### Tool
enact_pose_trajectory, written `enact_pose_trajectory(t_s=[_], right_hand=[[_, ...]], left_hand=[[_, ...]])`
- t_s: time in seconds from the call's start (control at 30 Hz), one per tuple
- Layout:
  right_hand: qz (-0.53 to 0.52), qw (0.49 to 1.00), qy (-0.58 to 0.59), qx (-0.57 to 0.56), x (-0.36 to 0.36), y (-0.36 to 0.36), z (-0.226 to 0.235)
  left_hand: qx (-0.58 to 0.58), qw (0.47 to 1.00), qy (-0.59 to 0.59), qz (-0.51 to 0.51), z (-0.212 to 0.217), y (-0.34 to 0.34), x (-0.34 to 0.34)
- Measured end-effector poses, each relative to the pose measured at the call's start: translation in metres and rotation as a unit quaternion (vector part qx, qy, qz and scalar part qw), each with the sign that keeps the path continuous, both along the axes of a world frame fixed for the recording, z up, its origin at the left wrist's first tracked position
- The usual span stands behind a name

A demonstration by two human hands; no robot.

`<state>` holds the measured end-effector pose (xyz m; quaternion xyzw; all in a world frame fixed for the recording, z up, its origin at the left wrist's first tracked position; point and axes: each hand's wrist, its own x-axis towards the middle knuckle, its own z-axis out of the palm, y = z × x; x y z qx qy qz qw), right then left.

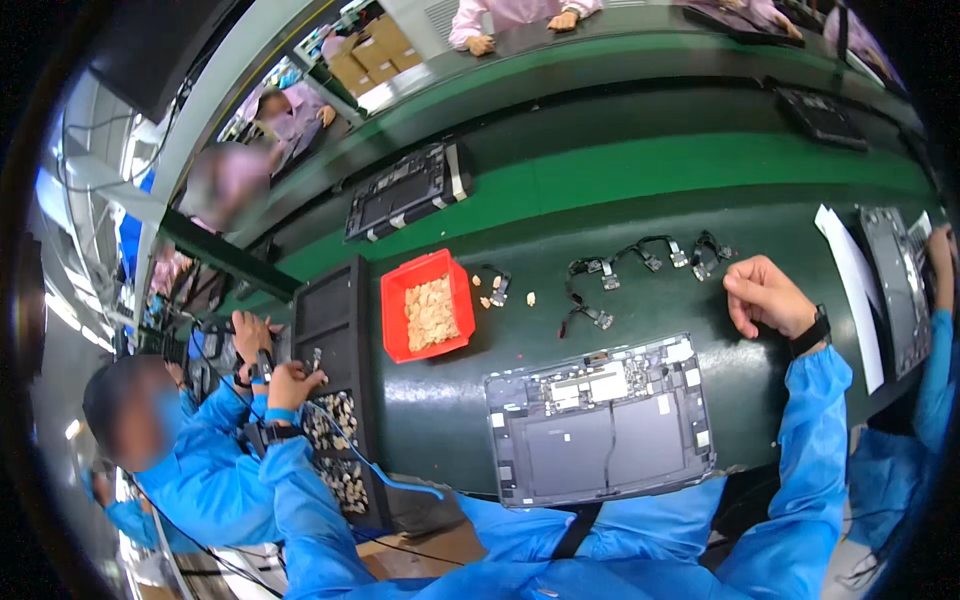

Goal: The recorder is assembling an electronic device, specifically attaching components like a battery and wiring inside a tablet or laptop chassis.

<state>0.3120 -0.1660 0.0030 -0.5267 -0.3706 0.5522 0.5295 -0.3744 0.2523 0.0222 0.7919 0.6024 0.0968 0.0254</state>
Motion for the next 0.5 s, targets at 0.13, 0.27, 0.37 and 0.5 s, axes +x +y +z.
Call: enact_pose_trajectory(t_s=[0.13,0.27,0.37,0.5], right_hand=[[-0.002,1.000,0.002,0.016,0.002,0.008,-0.009],[0.008,0.996,-0.037,0.075,0.016,0.005,-0.033],[-0.127,0.987,-0.064,0.073,0.021,-0.026,-0.053],[0.001,0.995,-0.053,0.087,0.032,-0.009,-0.054]], left_hand=[[-0.025,0.998,-0.050,0.021,-0.016,0.007,-0.033],[0.031,0.998,0.001,-0.048,-0.010,0.003,-0.012],[0.097,0.994,-0.018,-0.044,-0.015,0.010,0.013],[0.107,0.992,0.047,-0.044,-0.019,-0.003,0.017]])
